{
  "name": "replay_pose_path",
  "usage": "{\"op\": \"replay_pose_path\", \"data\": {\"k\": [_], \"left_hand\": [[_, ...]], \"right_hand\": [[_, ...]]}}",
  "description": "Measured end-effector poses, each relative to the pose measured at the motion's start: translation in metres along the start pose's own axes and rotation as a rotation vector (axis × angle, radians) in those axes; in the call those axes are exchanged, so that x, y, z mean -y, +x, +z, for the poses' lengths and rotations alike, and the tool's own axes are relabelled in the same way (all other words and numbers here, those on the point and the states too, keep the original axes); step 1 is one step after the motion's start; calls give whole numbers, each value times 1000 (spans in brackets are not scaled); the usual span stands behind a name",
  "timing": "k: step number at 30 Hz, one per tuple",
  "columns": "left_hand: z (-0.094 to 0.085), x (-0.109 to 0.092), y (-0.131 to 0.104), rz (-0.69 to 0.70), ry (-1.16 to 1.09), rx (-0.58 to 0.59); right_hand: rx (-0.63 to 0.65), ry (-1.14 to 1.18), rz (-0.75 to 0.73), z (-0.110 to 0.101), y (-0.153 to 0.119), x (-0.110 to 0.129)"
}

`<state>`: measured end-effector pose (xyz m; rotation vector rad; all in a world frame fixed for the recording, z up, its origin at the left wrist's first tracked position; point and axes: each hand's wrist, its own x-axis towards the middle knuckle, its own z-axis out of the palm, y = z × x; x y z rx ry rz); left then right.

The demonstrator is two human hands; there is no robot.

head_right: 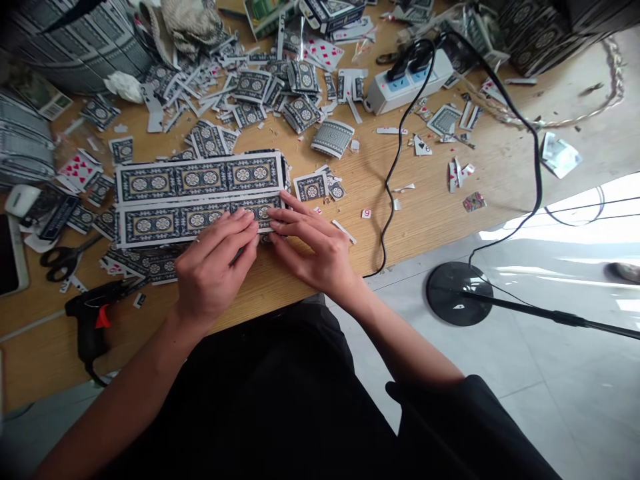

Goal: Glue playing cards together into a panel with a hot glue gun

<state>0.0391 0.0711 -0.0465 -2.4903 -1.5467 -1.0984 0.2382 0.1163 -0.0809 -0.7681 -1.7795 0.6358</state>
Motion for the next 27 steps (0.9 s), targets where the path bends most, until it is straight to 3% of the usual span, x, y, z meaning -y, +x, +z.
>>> {"op": "replay_pose_path", "data": {"k": [27], "left_hand": [[-2,-2,1,-7,-18,-2]], "right_hand": [[10,-10,-47,-1,1,-1]]}}
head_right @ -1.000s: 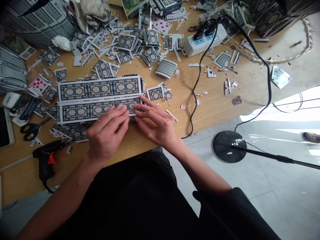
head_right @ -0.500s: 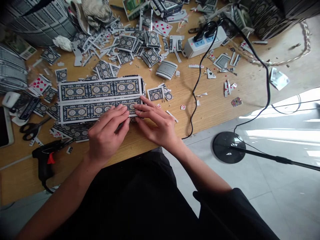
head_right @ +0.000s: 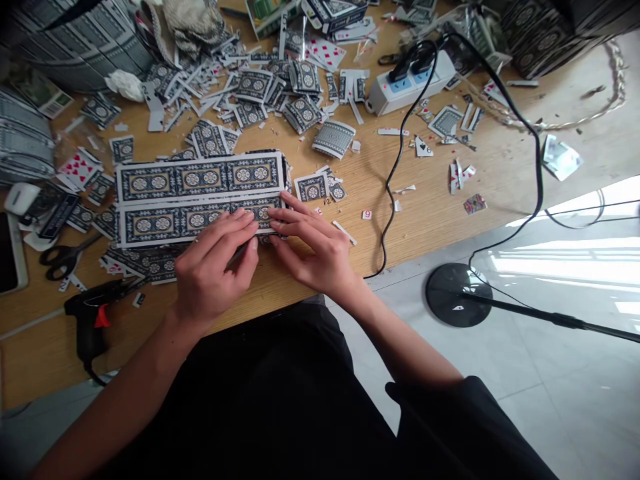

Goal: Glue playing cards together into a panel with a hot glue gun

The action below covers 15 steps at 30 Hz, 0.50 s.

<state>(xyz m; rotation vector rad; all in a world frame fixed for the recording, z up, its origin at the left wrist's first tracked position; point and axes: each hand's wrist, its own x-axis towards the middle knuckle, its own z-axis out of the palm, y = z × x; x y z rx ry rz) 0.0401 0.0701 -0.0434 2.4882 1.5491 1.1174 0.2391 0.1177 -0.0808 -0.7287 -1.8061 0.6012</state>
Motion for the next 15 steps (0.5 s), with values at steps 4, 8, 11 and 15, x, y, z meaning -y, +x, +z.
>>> {"op": "replay_pose_path", "data": {"k": [4,8,11,15], "left_hand": [[0,0,0,-6,10,2],[1,0,0,0,17,-5],[1,0,0,7,18,-10],[1,0,0,10,23,-11]], "right_hand": [[2,-6,7,0,0,1],[-6,3,8,1,0,1],[-11,2,10,1,0,1],[-4,0,26,1,-1,2]]}}
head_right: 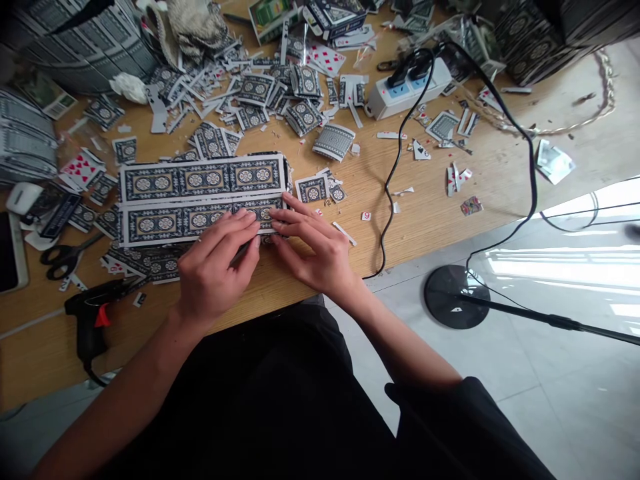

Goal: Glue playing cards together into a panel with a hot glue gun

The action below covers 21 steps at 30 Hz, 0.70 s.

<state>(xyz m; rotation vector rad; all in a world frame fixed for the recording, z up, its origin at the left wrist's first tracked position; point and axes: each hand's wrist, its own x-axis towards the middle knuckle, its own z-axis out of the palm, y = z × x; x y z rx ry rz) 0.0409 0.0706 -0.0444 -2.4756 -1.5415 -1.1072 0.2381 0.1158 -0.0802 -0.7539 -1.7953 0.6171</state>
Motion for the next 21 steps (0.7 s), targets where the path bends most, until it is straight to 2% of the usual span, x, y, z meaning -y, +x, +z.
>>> {"op": "replay_pose_path", "data": {"k": [21], "left_hand": [[2,0,0,14,29,-21]], "right_hand": [[-6,-3,-1,0,0,1]]}}
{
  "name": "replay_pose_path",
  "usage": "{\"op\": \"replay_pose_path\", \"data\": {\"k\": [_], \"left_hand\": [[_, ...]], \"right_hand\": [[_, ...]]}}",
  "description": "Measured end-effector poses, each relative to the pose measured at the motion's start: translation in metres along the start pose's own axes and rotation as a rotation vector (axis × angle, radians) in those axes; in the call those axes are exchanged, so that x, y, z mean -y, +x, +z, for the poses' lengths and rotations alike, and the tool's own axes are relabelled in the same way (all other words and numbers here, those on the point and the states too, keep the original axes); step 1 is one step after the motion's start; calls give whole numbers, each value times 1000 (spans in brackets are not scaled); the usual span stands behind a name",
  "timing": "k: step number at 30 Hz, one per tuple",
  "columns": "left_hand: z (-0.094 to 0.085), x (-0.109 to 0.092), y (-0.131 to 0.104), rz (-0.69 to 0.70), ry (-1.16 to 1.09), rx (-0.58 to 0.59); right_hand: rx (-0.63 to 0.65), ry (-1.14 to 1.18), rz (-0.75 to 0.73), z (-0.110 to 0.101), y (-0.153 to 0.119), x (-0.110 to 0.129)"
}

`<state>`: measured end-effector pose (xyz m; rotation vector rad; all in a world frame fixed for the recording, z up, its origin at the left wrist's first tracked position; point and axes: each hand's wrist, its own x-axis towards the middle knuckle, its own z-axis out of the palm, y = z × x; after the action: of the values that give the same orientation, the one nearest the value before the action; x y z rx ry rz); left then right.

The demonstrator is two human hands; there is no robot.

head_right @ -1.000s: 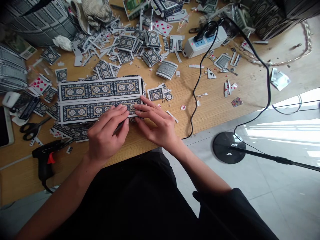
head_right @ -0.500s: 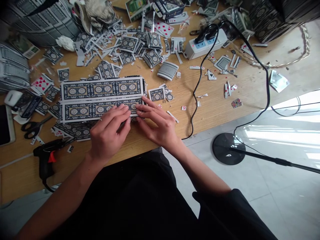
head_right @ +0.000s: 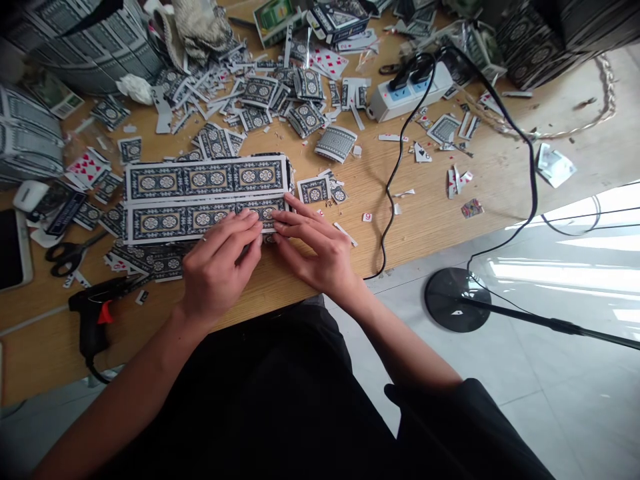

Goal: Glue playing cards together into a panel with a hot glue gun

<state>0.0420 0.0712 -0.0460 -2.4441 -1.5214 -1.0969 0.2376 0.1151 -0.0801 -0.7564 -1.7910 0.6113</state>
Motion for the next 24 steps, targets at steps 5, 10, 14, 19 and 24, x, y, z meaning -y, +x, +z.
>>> {"op": "replay_pose_path", "data": {"k": [5,10,14,19,24], "left_hand": [[-2,1,2,-15,-19,20],[-2,1,3,-20,-18,17],[-1,1,4,-52,-17,9],[-1,-1,6,-95,-11,30],[0,-1,5,-87,0,24]], "right_hand": [[-8,-11,-8,0,1,0],[-13,-8,-3,1,1,0],[-10,10,2,0,1,0],[2,1,21,-1,1,1],[15,3,45,-1,0,1]]}}
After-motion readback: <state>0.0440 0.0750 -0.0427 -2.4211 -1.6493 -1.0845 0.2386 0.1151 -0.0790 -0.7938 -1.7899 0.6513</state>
